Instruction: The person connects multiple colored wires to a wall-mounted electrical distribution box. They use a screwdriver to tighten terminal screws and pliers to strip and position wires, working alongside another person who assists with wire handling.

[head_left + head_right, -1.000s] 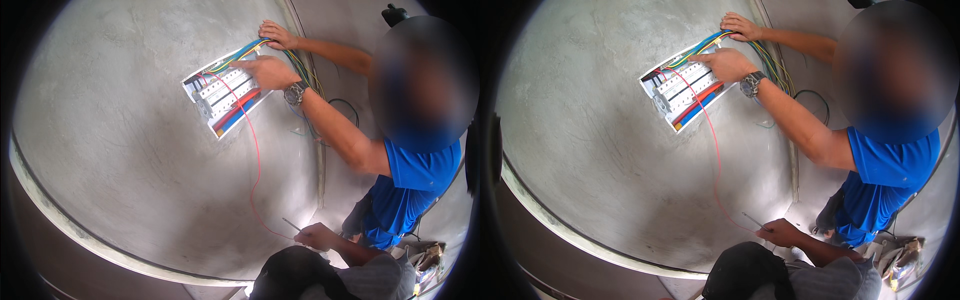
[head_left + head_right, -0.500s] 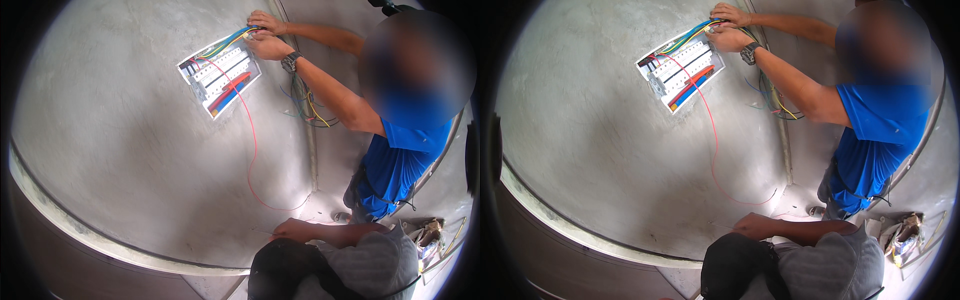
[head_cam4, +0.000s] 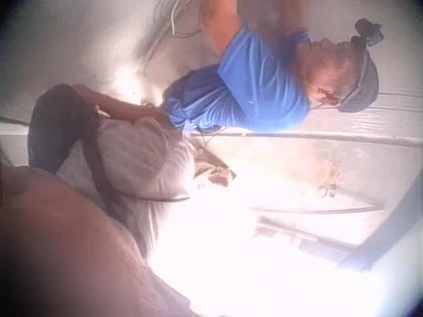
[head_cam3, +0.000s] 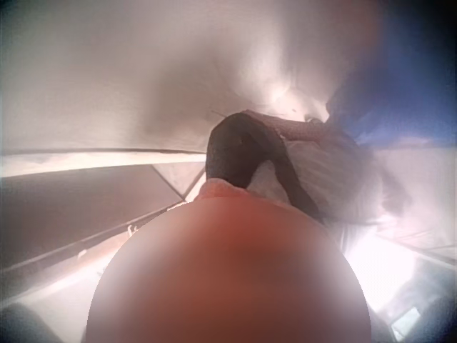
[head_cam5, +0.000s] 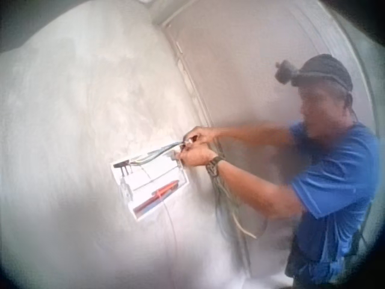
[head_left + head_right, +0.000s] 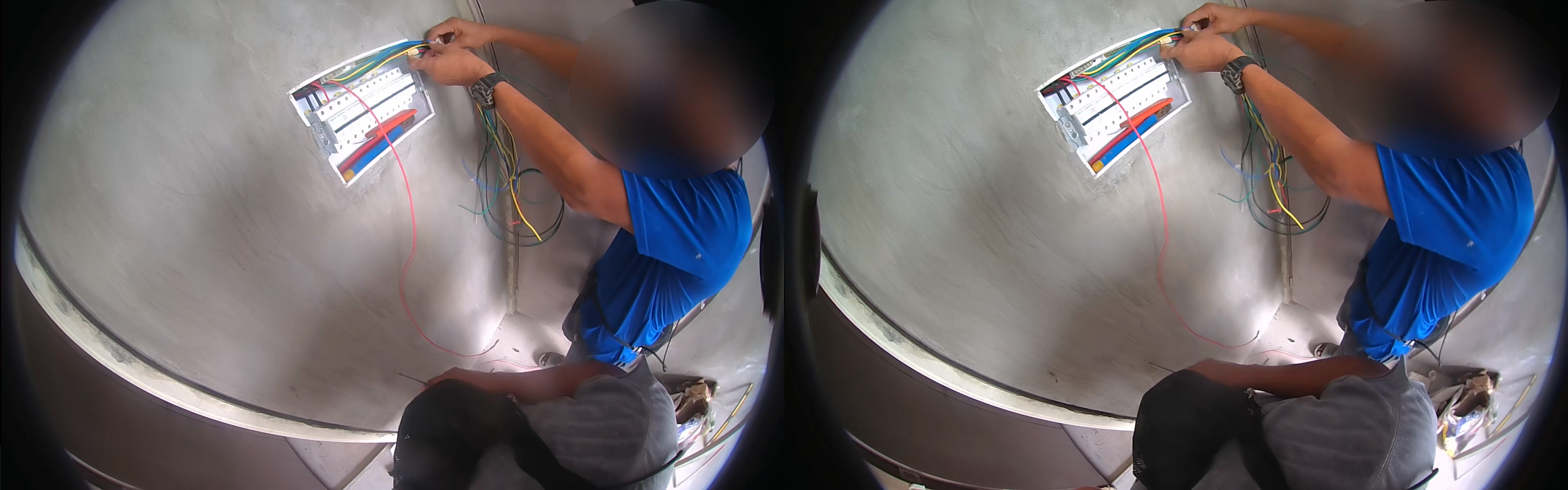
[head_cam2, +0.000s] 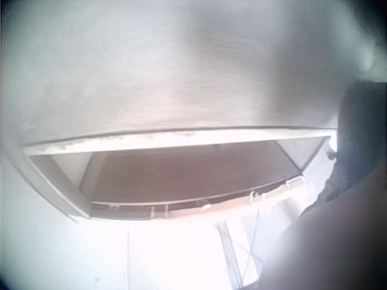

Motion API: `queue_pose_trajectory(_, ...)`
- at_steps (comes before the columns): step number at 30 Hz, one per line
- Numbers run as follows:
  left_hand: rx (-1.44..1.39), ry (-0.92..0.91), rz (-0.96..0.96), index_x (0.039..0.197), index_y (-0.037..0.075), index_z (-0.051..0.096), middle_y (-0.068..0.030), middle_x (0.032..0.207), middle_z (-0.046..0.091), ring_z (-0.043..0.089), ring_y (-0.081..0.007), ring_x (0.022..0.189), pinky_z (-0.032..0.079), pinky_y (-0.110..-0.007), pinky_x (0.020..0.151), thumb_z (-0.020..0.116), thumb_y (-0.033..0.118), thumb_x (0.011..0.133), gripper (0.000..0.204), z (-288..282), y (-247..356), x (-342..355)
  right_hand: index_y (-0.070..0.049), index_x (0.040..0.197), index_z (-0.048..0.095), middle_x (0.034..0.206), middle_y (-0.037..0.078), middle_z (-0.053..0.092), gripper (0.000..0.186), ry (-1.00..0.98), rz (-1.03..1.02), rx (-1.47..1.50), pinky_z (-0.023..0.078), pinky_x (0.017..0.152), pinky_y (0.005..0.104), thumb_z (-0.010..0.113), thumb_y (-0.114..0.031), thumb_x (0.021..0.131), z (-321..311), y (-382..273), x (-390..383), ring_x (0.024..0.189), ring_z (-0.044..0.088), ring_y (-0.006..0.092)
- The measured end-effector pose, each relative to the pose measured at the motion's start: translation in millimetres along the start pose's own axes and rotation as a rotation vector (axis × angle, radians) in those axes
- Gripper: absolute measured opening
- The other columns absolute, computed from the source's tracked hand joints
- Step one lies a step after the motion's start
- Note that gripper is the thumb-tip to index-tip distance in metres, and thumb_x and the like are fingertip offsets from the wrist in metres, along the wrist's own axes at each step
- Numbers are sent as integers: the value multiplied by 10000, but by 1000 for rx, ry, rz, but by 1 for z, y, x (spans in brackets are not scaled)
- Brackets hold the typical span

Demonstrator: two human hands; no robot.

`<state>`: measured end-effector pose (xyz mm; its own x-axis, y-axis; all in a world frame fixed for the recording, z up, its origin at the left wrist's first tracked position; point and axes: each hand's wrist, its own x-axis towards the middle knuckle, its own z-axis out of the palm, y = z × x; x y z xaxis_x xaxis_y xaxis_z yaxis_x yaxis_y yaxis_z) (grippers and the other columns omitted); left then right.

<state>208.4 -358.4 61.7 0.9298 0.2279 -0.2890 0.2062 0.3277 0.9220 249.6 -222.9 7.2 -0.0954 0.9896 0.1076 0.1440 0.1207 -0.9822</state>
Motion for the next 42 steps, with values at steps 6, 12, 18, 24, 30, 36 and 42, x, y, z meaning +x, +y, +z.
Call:
queue_pose_trajectory(6,56,492,-137,1281,43,858,-190,1213,865,842,-328,1116,634,-444,1046,858,197,1076,256,-162,-85,-13,-19,1481,680,1169,100,736,456,198,-174,-120,547,1026,407,449,-358,1281,-91,-84,-6,1125,699,214)
queue_pose_trajectory(12,160,1022,-77,1274,41,860,-190,1188,869,847,-327,1089,637,-441,1032,855,211,1087,254,-287,-105,-46,-13,1726,528,1019,-3,620,545,372,-231,129,529,877,319,434,-345,1305,-187,-144,-25,901,600,115)
queue_pose_trajectory(18,1156,1047,869,1195,26,827,-182,1150,854,837,-377,1043,655,-480,956,819,92,1079,133,-259,168,-45,-9,1771,497,1041,9,614,572,572,-252,-59,519,885,293,475,-337,1302,-244,-163,-10,919,588,102)
queue_pose_trajectory(24,1986,1002,1131,1336,20,775,-173,1390,786,720,-366,1115,600,-507,957,792,55,965,373,-194,419,29,-23,1748,551,1161,90,646,541,757,-537,-231,524,997,327,583,-221,1246,-284,-193,17,1059,621,193)
queue_pose_trajectory(30,2208,1097,604,1185,79,776,-104,1134,733,706,-331,1108,573,-465,971,790,168,1002,204,-181,457,72,-91,1499,819,1172,135,728,406,974,-716,-653,543,1011,390,711,-23,1114,-342,-231,47,1083,672,305)
queue_pose_trajectory(36,2111,950,997,1103,92,755,-97,1084,734,720,-338,1097,583,-507,912,802,242,1051,165,-164,468,68,-133,1435,862,1144,109,745,447,1098,-669,-913,567,1017,439,761,20,1027,-389,-258,88,1122,690,336)
queue_pose_trajectory(42,1957,842,979,1270,47,772,-168,1063,718,719,-432,1045,598,-557,883,783,205,1100,232,-169,485,40,-172,1408,881,1078,105,710,493,1025,-661,-989,557,1015,427,747,66,998,-411,-278,103,1118,682,320)
